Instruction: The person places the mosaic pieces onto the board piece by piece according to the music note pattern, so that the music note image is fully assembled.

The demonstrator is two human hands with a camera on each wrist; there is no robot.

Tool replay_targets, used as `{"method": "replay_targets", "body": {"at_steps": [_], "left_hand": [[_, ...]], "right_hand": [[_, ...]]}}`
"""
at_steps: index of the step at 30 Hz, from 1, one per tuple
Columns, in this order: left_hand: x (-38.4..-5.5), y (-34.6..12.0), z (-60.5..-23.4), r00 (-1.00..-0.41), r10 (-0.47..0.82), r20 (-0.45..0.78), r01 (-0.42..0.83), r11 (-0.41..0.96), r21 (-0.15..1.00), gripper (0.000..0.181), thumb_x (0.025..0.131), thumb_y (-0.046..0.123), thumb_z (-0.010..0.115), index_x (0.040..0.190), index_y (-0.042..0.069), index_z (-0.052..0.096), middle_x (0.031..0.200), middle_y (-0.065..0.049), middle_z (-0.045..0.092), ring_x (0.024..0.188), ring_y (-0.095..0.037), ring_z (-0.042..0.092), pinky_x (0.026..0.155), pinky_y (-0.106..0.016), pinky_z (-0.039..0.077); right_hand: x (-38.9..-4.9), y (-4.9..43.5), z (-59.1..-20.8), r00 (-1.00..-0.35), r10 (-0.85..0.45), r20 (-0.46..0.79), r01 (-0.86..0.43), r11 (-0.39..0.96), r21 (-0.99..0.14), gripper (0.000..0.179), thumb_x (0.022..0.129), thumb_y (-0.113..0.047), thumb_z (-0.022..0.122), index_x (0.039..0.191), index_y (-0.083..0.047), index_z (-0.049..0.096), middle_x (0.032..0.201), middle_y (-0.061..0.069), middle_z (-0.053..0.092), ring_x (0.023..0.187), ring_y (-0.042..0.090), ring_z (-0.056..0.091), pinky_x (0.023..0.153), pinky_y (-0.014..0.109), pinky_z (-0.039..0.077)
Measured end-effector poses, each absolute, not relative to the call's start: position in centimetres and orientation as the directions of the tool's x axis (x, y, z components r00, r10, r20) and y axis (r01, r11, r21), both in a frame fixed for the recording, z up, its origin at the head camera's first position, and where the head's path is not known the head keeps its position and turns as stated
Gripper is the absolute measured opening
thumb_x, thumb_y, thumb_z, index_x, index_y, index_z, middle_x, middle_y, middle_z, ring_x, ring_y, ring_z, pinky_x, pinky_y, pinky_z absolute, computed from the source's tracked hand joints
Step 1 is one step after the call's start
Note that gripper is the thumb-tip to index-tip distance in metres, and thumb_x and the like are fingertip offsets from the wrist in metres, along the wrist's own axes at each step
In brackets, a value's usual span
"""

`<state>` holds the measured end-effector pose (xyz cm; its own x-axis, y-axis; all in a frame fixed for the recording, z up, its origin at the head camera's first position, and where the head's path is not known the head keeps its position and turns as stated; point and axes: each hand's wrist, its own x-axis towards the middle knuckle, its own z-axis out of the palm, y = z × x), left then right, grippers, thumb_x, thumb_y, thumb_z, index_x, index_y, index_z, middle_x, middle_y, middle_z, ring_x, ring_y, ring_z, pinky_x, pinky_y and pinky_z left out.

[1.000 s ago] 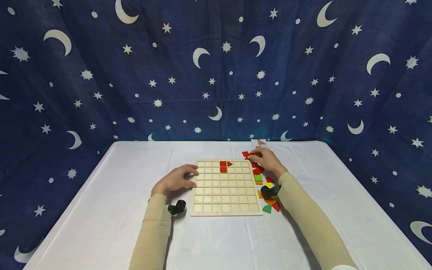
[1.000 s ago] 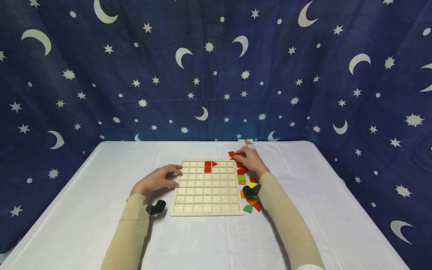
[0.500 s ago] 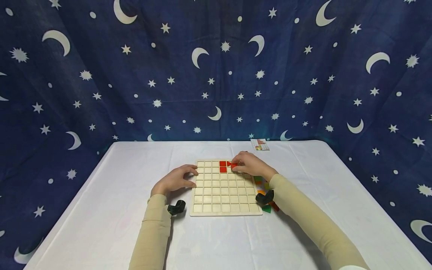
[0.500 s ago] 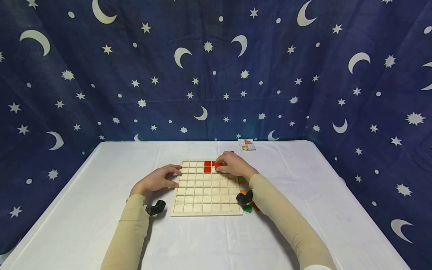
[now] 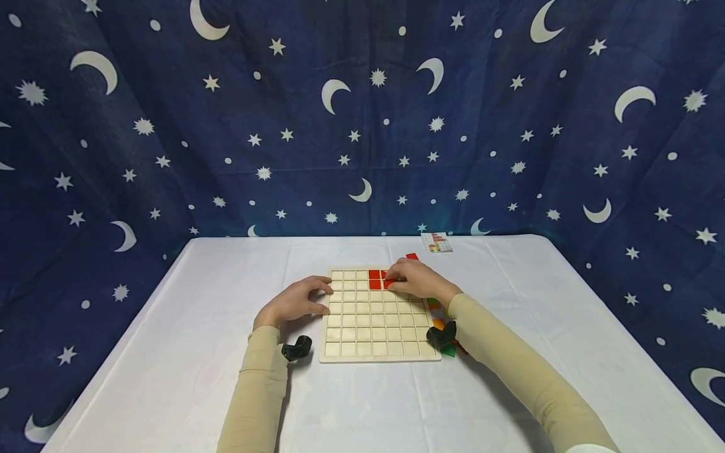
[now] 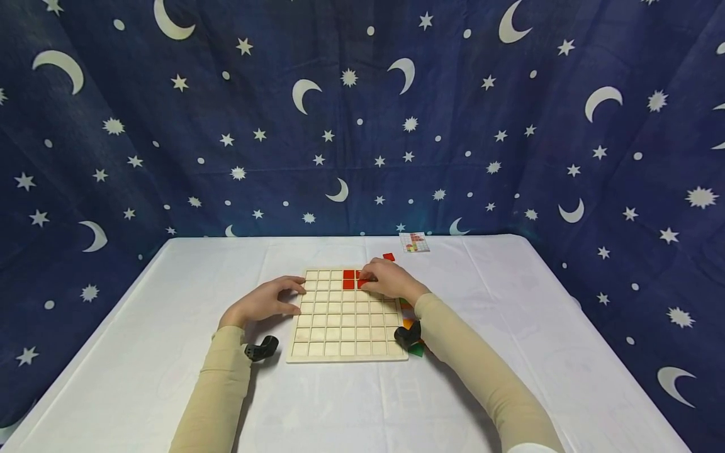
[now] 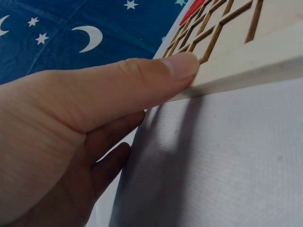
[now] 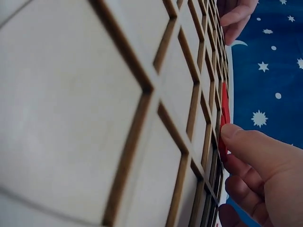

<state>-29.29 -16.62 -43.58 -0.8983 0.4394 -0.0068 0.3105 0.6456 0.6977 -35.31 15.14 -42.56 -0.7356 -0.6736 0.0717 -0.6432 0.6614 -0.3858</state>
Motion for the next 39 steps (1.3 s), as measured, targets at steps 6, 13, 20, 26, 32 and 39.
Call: {"method": "replay_targets", "body": {"at_steps": [6, 13, 20, 26, 32, 39], "left_hand": [[-29.3, -16.5, -43.5, -0.898, 0.440, -0.009, 0.312, 0.650, 0.693, 0.040, 0.080, 0.015, 0.081, 0.116, 0.007, 0.066, 0.145, -0.012, 0.048, 0.139, -0.031, 0.037, 0.115, -0.046, 0.030], [-29.5, -16.4, -43.7, -0.904, 0.427, -0.019, 0.296, 0.658, 0.692, 0.040, 0.080, 0.015, 0.081, 0.116, 0.007, 0.066, 0.146, -0.011, 0.047, 0.139, -0.031, 0.037, 0.114, -0.046, 0.031], [-29.3, -16.3, -44.0, -0.907, 0.420, -0.028, 0.280, 0.653, 0.704, 0.040, 0.081, 0.016, 0.081, 0.117, 0.008, 0.066, 0.146, -0.010, 0.047, 0.139, -0.031, 0.037, 0.114, -0.047, 0.032], [-29.2, -16.3, -43.9, -0.909, 0.415, -0.025, 0.279, 0.654, 0.703, 0.039, 0.080, 0.016, 0.081, 0.116, 0.009, 0.066, 0.146, -0.011, 0.047, 0.139, -0.031, 0.037, 0.114, -0.047, 0.031], [-29.2, -16.3, -43.7, -0.908, 0.419, -0.033, 0.281, 0.664, 0.693, 0.040, 0.081, 0.017, 0.081, 0.117, 0.008, 0.065, 0.146, -0.010, 0.047, 0.139, -0.030, 0.037, 0.114, -0.046, 0.031], [-29.4, -16.4, -43.5, -0.900, 0.434, -0.020, 0.307, 0.667, 0.680, 0.041, 0.081, 0.017, 0.081, 0.117, 0.007, 0.066, 0.146, -0.010, 0.047, 0.140, -0.030, 0.036, 0.115, -0.045, 0.029]], "right_hand": [[-35.1, 14.8, -42.6, -0.747, -0.661, 0.071, -0.630, 0.670, -0.392, 0.024, 0.092, -0.020, 0.069, 0.112, -0.007, 0.070, 0.109, 0.005, 0.065, 0.099, 0.020, 0.060, 0.093, 0.038, 0.051], [-34.9, 15.1, -42.6, -0.790, -0.606, 0.092, -0.557, 0.647, -0.521, 0.027, 0.095, -0.021, 0.065, 0.119, -0.008, 0.069, 0.111, 0.004, 0.064, 0.097, 0.018, 0.058, 0.086, 0.036, 0.052], [-34.4, 18.5, -41.3, -0.925, -0.333, 0.183, -0.358, 0.601, -0.714, 0.034, 0.097, -0.029, 0.063, 0.124, -0.008, 0.066, 0.120, 0.008, 0.063, 0.102, 0.026, 0.058, 0.087, 0.045, 0.052], [-33.6, 22.9, -40.9, -0.976, -0.175, 0.131, -0.212, 0.617, -0.758, 0.039, 0.097, -0.034, 0.062, 0.128, -0.011, 0.064, 0.127, 0.010, 0.061, 0.112, 0.030, 0.052, 0.095, 0.050, 0.046], [-33.2, 25.9, -41.6, -0.984, -0.169, 0.056, -0.157, 0.681, -0.715, 0.037, 0.096, -0.026, 0.064, 0.125, -0.005, 0.064, 0.120, 0.014, 0.064, 0.106, 0.031, 0.054, 0.092, 0.048, 0.046], [-33.5, 26.5, -42.9, -0.976, -0.217, 0.010, -0.170, 0.733, -0.659, 0.036, 0.093, -0.023, 0.068, 0.122, -0.002, 0.066, 0.110, 0.014, 0.066, 0.099, 0.030, 0.057, 0.086, 0.043, 0.049]]}}
